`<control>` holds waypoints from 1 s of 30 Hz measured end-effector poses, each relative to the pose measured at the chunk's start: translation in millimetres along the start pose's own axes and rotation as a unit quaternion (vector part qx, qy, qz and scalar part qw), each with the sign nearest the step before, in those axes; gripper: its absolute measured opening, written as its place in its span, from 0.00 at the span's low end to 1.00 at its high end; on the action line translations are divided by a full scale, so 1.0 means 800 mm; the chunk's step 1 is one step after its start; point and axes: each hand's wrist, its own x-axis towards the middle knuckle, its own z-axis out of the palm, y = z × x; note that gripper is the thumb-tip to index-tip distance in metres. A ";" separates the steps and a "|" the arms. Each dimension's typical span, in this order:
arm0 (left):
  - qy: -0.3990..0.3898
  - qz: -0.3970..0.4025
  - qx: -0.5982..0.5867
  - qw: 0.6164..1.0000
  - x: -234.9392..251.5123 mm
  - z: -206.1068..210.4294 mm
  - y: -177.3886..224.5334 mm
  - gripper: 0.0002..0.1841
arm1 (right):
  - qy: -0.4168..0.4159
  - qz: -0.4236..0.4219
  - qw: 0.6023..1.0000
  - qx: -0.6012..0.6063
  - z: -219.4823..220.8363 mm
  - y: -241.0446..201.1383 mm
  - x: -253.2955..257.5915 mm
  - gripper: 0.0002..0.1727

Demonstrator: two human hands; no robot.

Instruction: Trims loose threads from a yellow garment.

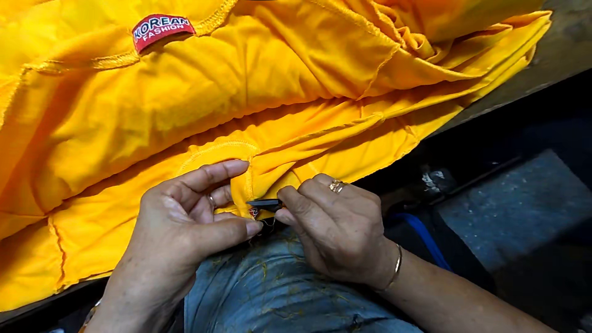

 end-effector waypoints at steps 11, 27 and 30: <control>-0.120 0.181 0.224 0.950 -0.053 0.035 -0.020 0.23 | -0.010 0.222 0.915 0.338 -0.074 0.042 0.004 0.10; -0.251 -0.071 -0.233 0.937 -0.043 0.079 -0.077 0.25 | -0.316 0.117 0.939 -0.070 -0.037 0.011 0.101 0.11; -0.292 -0.103 -0.365 0.878 -0.023 0.079 -0.087 0.42 | -0.328 0.137 0.935 -0.009 -0.041 0.021 0.106 0.10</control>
